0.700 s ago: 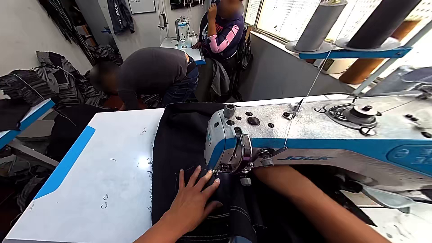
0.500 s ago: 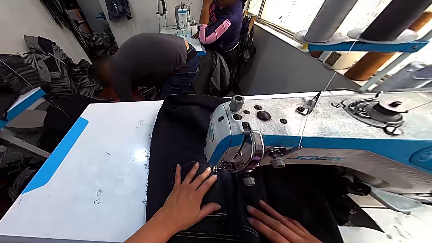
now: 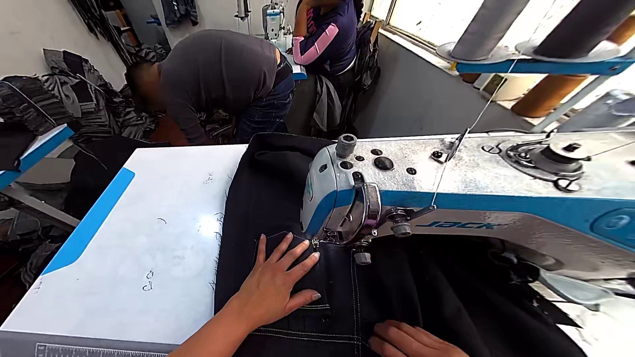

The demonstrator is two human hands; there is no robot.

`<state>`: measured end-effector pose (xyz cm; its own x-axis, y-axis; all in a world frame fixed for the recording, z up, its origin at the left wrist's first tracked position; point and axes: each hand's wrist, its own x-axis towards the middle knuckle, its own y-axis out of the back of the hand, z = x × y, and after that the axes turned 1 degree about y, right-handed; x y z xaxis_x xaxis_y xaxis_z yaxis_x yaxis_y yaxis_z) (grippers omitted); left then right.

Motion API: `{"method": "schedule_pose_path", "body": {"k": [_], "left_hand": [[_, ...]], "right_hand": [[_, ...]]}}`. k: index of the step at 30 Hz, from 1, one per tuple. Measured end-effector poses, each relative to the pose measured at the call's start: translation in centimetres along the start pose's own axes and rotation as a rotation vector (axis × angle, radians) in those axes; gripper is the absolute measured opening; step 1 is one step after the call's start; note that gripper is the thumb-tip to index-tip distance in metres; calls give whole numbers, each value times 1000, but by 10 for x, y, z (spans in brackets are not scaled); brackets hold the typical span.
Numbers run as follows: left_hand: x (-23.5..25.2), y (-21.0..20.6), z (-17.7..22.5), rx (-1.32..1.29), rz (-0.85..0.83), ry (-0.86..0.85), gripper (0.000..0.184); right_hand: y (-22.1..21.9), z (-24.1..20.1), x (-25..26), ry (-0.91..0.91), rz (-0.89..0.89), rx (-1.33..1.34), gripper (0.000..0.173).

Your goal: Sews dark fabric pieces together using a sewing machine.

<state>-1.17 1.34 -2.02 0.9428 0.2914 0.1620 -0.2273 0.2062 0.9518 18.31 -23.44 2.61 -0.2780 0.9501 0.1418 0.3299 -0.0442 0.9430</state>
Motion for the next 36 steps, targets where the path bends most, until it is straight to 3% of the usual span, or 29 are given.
{"method": "schedule_pose_path", "body": {"k": [4,17,21,24,27,30,32,34,36], "left_hand": [[-1,-1,1,9,0,-1,59],[3,6,1,-34,-83,32,61],[-13,5,-6,-24,47,186,76],[-48,4,-33,135,170,316,62],[-74,17,-47,185,88,428,58],[-72,34,-37,306,-23,508,54],[-61,39,-15,345,102,487,44],[-47,33,19,321,317,350,29],[-34,13,57,257,432,193,29]], "right_hand": [[-12,-6,-5,-80,-27,-117,27],[-12,-5,15,-156,-23,-92,28],[-9,-7,16,-195,-44,-79,30],[-9,-10,18,-193,-45,-110,29],[-10,-11,19,-176,-41,-165,28],[-14,-5,27,-107,56,-235,28],[-21,4,39,-67,193,-241,25],[-25,12,54,-59,279,-185,19],[-28,20,68,-41,290,-103,15]]}}
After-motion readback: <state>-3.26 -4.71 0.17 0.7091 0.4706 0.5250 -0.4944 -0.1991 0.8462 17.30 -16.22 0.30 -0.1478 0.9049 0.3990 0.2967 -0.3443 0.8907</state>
